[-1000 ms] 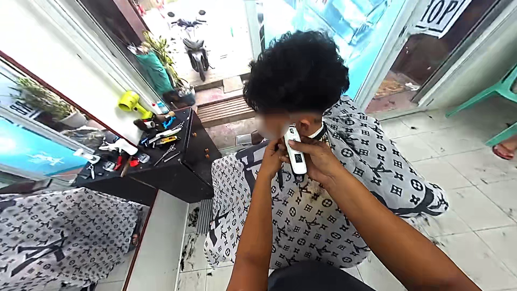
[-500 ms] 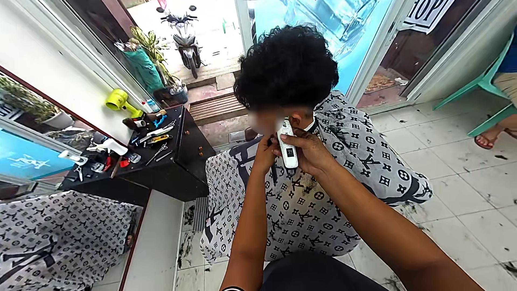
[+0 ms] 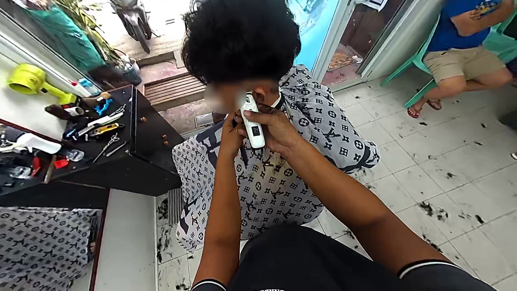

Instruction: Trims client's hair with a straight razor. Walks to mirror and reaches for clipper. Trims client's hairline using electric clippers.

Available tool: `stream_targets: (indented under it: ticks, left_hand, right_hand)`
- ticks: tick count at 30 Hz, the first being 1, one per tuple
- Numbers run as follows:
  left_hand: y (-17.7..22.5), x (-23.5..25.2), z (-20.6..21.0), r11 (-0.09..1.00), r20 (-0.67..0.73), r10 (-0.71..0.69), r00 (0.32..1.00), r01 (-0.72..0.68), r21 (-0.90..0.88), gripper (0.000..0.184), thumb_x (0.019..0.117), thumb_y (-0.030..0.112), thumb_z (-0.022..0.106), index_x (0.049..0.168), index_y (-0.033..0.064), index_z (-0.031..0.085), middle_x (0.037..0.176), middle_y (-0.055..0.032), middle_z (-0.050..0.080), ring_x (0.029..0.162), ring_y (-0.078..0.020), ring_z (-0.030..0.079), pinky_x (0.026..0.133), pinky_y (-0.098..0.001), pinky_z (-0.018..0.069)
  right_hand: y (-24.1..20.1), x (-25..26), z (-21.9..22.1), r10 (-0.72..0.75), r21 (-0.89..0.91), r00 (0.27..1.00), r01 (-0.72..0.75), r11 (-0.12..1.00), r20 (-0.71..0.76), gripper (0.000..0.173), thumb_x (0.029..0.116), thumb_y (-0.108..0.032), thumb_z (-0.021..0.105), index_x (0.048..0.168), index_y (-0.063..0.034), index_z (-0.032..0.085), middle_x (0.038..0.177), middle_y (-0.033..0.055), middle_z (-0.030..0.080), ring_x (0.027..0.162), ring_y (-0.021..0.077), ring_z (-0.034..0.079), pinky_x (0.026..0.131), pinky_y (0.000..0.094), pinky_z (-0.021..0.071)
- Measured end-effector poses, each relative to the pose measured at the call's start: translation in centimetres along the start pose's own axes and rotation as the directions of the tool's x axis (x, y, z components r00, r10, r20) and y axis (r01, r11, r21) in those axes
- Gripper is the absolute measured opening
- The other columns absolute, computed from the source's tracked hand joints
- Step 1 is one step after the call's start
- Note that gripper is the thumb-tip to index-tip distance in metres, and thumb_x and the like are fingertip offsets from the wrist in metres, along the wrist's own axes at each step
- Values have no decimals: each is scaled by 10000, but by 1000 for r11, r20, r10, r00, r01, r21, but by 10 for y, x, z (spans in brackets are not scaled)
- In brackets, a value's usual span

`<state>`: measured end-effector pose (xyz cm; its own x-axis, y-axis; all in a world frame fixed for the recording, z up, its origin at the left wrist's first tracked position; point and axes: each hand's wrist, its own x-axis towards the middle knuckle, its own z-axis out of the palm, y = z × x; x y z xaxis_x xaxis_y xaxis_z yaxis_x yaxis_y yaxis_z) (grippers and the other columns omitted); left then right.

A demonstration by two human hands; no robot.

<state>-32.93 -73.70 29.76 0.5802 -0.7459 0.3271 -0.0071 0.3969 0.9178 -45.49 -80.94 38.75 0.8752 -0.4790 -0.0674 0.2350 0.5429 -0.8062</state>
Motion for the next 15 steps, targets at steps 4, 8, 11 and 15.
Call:
stream_targets:
  ticks: [4, 8, 11, 15]
  left_hand:
    - [2, 0, -1, 1000, -11, 13, 1000, -12, 24, 262, 953, 218, 605, 1205, 162, 562, 959, 109, 666, 853, -3, 652, 758, -233, 577]
    - [-1, 0, -3, 998, 1, 47, 999, -47, 31, 310, 972, 344, 637, 1219, 171, 566, 951, 131, 655, 830, 14, 635, 731, -211, 561]
    - [2, 0, -1, 999, -14, 26, 1000, -26, 26, 224, 964, 161, 560, 1187, 150, 570, 943, 96, 663, 828, -14, 649, 734, -237, 573]
    - [-1, 2, -3, 998, 12, 59, 998, -60, 36, 242, 982, 250, 594, 1209, 169, 571, 970, 124, 651, 841, 13, 632, 731, -204, 555]
  right_hand:
    - [1, 0, 3, -71, -28, 997, 72, 997, 23, 303, 983, -2, 604, 1274, 4, 517, 1051, 138, 669, 865, 213, 707, 792, 382, 628]
    - [0, 1, 3, -96, -21, 995, 97, 995, 33, 355, 969, -13, 620, 1307, -3, 512, 1063, 138, 669, 886, 215, 700, 809, 385, 620]
    - [-1, 1, 3, -65, -26, 997, 66, 997, 32, 340, 980, -7, 606, 1306, 2, 509, 1084, 151, 674, 896, 226, 704, 804, 386, 620]
    - [0, 1, 0, -115, -41, 991, 118, 992, 63, 364, 983, -18, 591, 1333, 7, 496, 1124, 146, 656, 940, 218, 691, 832, 379, 611]
